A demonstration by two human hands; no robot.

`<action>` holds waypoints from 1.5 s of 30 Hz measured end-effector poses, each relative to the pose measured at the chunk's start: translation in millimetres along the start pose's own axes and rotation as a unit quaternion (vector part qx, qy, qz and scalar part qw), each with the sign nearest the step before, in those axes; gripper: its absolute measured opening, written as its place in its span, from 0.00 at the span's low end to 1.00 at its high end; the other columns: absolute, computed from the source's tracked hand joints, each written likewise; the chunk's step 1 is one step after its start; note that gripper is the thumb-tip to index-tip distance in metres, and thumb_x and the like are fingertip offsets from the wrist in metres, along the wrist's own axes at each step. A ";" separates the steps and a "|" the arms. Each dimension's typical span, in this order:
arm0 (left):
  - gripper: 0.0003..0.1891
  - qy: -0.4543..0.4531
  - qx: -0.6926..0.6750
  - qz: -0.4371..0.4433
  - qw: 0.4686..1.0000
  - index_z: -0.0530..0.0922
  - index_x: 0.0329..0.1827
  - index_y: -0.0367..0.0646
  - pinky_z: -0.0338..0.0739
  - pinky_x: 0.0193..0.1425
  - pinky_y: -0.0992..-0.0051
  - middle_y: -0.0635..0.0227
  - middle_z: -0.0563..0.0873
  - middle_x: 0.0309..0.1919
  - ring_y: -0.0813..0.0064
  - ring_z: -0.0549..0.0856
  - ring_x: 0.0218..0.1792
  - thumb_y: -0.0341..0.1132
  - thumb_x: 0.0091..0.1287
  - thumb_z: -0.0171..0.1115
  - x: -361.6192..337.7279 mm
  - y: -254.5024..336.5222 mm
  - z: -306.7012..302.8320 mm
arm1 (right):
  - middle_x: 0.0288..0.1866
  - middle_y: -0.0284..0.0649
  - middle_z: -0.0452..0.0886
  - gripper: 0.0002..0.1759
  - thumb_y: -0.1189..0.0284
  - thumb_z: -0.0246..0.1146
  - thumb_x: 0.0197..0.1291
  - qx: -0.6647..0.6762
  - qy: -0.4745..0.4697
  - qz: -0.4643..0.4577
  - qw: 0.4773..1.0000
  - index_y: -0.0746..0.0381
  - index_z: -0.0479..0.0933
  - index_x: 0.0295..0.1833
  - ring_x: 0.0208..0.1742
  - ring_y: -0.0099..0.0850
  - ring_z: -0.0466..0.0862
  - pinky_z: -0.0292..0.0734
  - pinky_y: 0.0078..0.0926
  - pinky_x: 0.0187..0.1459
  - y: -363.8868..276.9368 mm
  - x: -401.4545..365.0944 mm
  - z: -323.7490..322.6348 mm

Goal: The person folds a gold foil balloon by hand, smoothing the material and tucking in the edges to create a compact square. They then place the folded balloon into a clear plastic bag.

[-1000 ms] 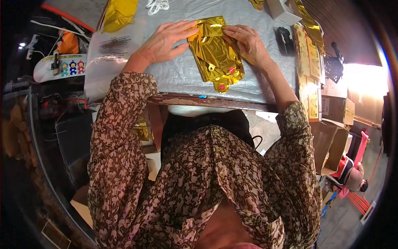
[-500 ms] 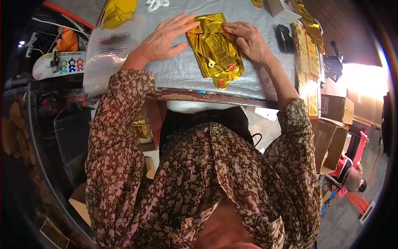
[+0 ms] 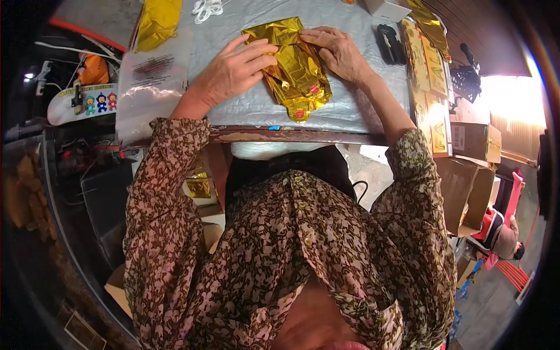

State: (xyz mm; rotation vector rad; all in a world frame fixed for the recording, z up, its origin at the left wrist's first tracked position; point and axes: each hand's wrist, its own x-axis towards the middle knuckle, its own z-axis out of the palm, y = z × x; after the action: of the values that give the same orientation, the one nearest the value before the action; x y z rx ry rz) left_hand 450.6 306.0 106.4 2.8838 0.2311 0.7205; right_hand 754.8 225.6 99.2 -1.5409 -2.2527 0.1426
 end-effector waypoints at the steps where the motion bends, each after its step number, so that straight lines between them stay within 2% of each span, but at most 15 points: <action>1: 0.21 0.009 0.051 0.033 0.998 0.79 0.63 0.46 0.68 0.80 0.54 0.65 0.82 0.67 0.62 0.79 0.70 0.27 0.66 0.66 2.1 1.3 -0.2 | 0.73 0.30 0.80 0.28 0.79 0.55 0.67 0.001 0.006 0.000 1.000 0.52 0.79 0.71 0.74 0.39 0.73 0.62 0.44 0.75 0.0 0.2 1.1; 5: 0.19 0.018 0.050 0.024 0.998 0.81 0.60 0.45 0.69 0.80 0.55 0.65 0.84 0.63 0.62 0.81 0.68 0.24 0.65 0.66 8.1 6.4 -1.0 | 0.72 0.30 0.80 0.28 0.81 0.55 0.66 0.004 0.018 -0.003 1.000 0.52 0.80 0.69 0.73 0.39 0.75 0.63 0.44 0.74 -2.3 3.7 0.5; 7: 0.16 0.028 -0.002 0.009 1.000 0.82 0.55 0.42 0.73 0.78 0.57 0.64 0.85 0.61 0.61 0.83 0.66 0.22 0.64 0.65 5.2 2.7 7.3 | 0.72 0.30 0.80 0.28 0.82 0.55 0.65 0.003 0.023 -0.007 1.000 0.53 0.80 0.69 0.73 0.39 0.75 0.63 0.44 0.74 -3.1 5.2 0.1; 8: 0.16 0.028 -0.002 0.012 1.000 0.82 0.55 0.42 0.73 0.78 0.57 0.64 0.85 0.61 0.61 0.83 0.66 0.22 0.64 0.65 3.9 2.5 9.9 | 0.72 0.30 0.81 0.29 0.83 0.56 0.64 0.004 0.027 -0.007 1.000 0.53 0.81 0.69 0.73 0.39 0.75 0.63 0.44 0.75 -2.5 4.5 0.5; 10: 0.14 0.039 -0.082 -0.037 0.995 0.83 0.52 0.39 0.77 0.76 0.61 0.63 0.86 0.60 0.59 0.84 0.65 0.21 0.64 0.64 -2.0 0.1 17.5 | 0.72 0.31 0.81 0.30 0.84 0.56 0.63 0.010 0.022 -0.011 1.000 0.53 0.80 0.69 0.73 0.40 0.76 0.64 0.44 0.75 2.2 5.2 3.1; 13: 0.13 0.028 -0.101 -0.042 0.994 0.83 0.52 0.38 0.78 0.74 0.62 0.62 0.86 0.60 0.58 0.84 0.64 0.21 0.64 0.64 -1.9 -0.6 15.1 | 0.72 0.34 0.80 0.31 0.86 0.57 0.60 0.030 0.023 -0.023 0.999 0.54 0.80 0.69 0.73 0.41 0.75 0.65 0.43 0.75 -0.2 5.3 1.0; 18: 0.13 0.025 -0.124 -0.061 0.990 0.83 0.50 0.38 0.77 0.75 0.61 0.62 0.86 0.61 0.56 0.83 0.67 0.19 0.63 0.63 -3.5 1.1 13.8 | 0.72 0.37 0.80 0.33 0.85 0.60 0.57 0.086 0.028 -0.038 0.995 0.55 0.79 0.69 0.72 0.44 0.76 0.66 0.43 0.76 -12.3 -2.2 -23.2; 20: 0.13 0.022 -0.142 -0.072 0.987 0.82 0.49 0.37 0.75 0.77 0.60 0.62 0.86 0.62 0.55 0.82 0.68 0.17 0.62 0.62 -5.1 2.5 15.0 | 0.72 0.37 0.80 0.32 0.85 0.61 0.55 0.042 0.003 -0.067 0.997 0.57 0.80 0.68 0.71 0.44 0.76 0.66 0.42 0.77 -17.5 -9.9 -30.7; 26: 0.15 0.018 -0.152 -0.075 0.985 0.82 0.49 0.38 0.74 0.78 0.59 0.63 0.86 0.62 0.55 0.81 0.69 0.16 0.61 0.63 -6.8 0.7 14.1 | 0.71 0.37 0.80 0.26 0.83 0.64 0.59 0.007 -0.003 -0.088 0.996 0.59 0.82 0.64 0.68 0.44 0.78 0.70 0.43 0.73 -18.9 -28.1 -16.6; 29: 0.13 0.020 -0.132 -0.067 0.989 0.84 0.49 0.38 0.79 0.72 0.62 0.62 0.87 0.61 0.56 0.83 0.67 0.19 0.62 0.64 -6.3 2.5 9.9 | 0.71 0.37 0.80 0.24 0.81 0.65 0.61 0.004 0.006 -0.095 0.995 0.61 0.82 0.64 0.67 0.44 0.79 0.73 0.42 0.69 -21.0 -28.6 -14.9; 31: 0.18 0.002 -0.156 -0.092 0.984 0.81 0.53 0.41 0.72 0.80 0.58 0.66 0.85 0.63 0.56 0.80 0.71 0.17 0.61 0.65 -6.4 5.5 8.3 | 0.70 0.38 0.81 0.23 0.82 0.64 0.62 0.011 -0.001 -0.093 0.996 0.61 0.82 0.64 0.67 0.44 0.79 0.74 0.42 0.69 -23.2 -29.0 -15.1; 35: 0.17 0.003 -0.168 -0.099 0.981 0.80 0.53 0.41 0.71 0.81 0.57 0.67 0.85 0.63 0.56 0.80 0.71 0.18 0.61 0.65 -4.9 8.7 6.7 | 0.70 0.41 0.80 0.23 0.83 0.62 0.63 0.056 -0.007 -0.093 0.994 0.62 0.81 0.64 0.69 0.46 0.79 0.74 0.42 0.70 -23.0 -28.8 -15.3; 37: 0.16 0.008 -0.126 -0.079 0.989 0.80 0.50 0.41 0.79 0.72 0.62 0.65 0.85 0.61 0.54 0.81 0.68 0.19 0.59 0.65 -5.8 8.6 7.5 | 0.70 0.40 0.80 0.24 0.81 0.62 0.62 0.066 -0.008 -0.094 0.993 0.61 0.80 0.65 0.69 0.44 0.78 0.72 0.43 0.72 -22.3 -29.2 -14.6; 45: 0.11 0.032 -0.177 -0.104 0.978 0.77 0.46 0.38 0.80 0.71 0.60 0.64 0.86 0.61 0.53 0.82 0.67 0.21 0.62 0.67 -7.3 7.9 8.7 | 0.71 0.38 0.80 0.24 0.75 0.63 0.63 0.082 -0.016 -0.073 0.994 0.58 0.79 0.65 0.73 0.40 0.77 0.68 0.44 0.74 -27.1 -35.0 -21.6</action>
State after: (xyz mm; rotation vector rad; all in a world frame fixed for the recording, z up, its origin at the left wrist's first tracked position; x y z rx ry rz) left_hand 449.2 295.9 97.1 2.4586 0.3658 0.7311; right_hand 750.2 180.2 117.7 -1.2936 -2.3054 0.3043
